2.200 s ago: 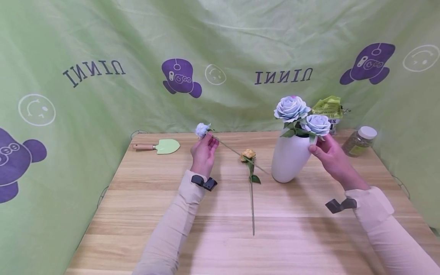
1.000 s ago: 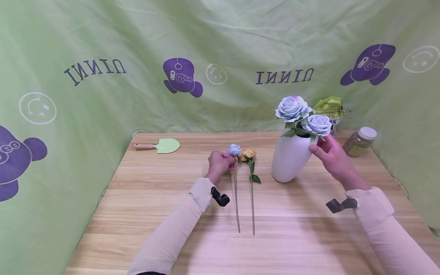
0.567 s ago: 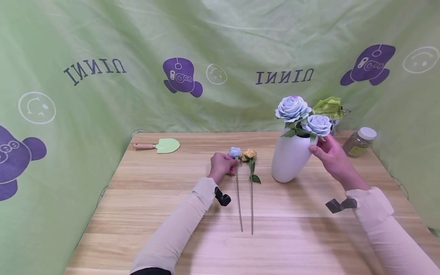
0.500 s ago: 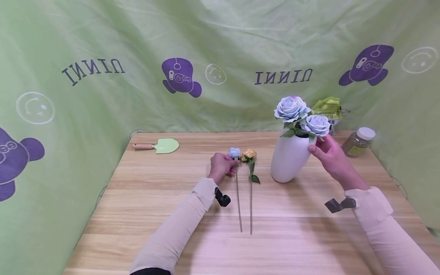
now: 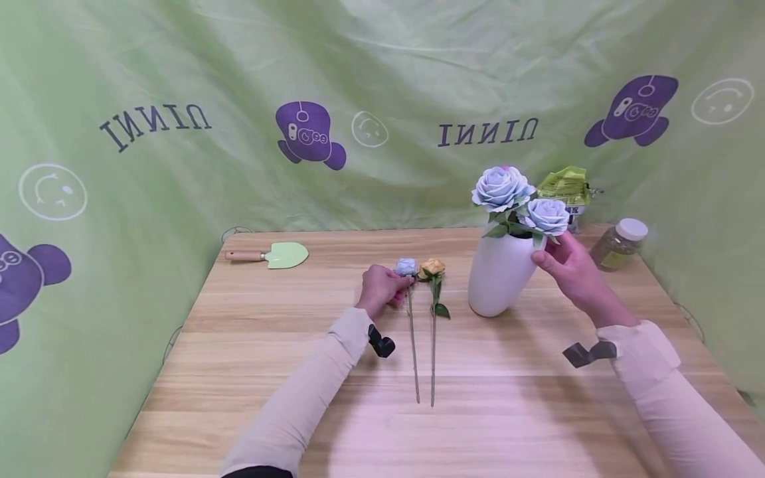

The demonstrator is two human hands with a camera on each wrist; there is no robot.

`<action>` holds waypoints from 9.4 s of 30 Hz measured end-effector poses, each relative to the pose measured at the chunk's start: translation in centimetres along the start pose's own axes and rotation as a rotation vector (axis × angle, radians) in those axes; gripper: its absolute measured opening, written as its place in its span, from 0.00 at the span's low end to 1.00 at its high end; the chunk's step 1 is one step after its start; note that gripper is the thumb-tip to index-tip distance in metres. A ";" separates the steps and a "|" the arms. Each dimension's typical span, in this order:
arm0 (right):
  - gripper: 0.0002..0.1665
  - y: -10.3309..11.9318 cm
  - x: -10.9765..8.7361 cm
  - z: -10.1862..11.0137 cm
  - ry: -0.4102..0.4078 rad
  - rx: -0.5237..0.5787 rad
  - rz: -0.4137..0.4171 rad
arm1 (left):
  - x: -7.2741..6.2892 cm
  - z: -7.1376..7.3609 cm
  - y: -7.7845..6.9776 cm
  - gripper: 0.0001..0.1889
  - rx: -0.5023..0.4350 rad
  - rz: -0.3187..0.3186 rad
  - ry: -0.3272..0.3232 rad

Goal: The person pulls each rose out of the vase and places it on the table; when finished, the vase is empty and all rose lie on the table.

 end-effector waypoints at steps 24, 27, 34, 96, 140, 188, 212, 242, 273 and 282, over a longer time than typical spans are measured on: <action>0.41 -0.6 0.0 0.2 0.008 -0.088 -0.048 | -4.2 -1.2 -13.2 0.11 0.050 -0.560 0.144; 0.41 -0.5 0.0 0.3 0.003 -0.058 -0.038 | -5.4 -1.5 -15.7 0.10 0.014 -0.595 0.111; 0.40 -0.3 0.0 0.3 -0.004 -0.030 -0.017 | -8.9 -2.1 -21.2 0.12 -0.055 -0.736 0.082; 0.40 0.1 0.0 0.1 -0.011 -0.002 0.016 | -11.0 -5.0 -24.2 0.15 -0.397 -0.797 0.154; 0.40 0.0 -0.1 0.0 -0.009 0.040 0.011 | -10.4 -2.0 -23.4 0.14 -0.637 -0.683 -0.035; 0.42 -0.2 0.2 -0.1 0.008 -0.006 -0.024 | -9.5 1.2 -23.1 0.16 -1.120 -0.620 0.016; 0.37 0.3 0.0 -0.2 0.004 0.113 0.050 | -9.1 2.4 -21.4 0.09 -1.234 -0.574 -0.034; 0.36 0.5 -0.1 -0.3 0.003 0.152 0.072 | -7.0 3.6 -16.2 0.05 -1.451 -0.322 -0.100; 0.39 0.5 -0.2 -0.5 0.023 0.208 0.105 | -5.0 4.8 -9.9 0.03 -1.647 -0.086 -0.185; 0.40 0.5 -0.3 -0.1 0.004 0.182 0.099 | -5.4 4.7 -8.3 0.12 -1.553 -0.078 -0.169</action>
Point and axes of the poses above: each hand's wrist, its own x-axis towards the middle knuckle, its own z-axis out of the back of the hand, y = z × x, the point moved 10 cm from there along x, towards the middle knuckle, and after that the axes turned 1 degree about y, right-handed, at the moved point
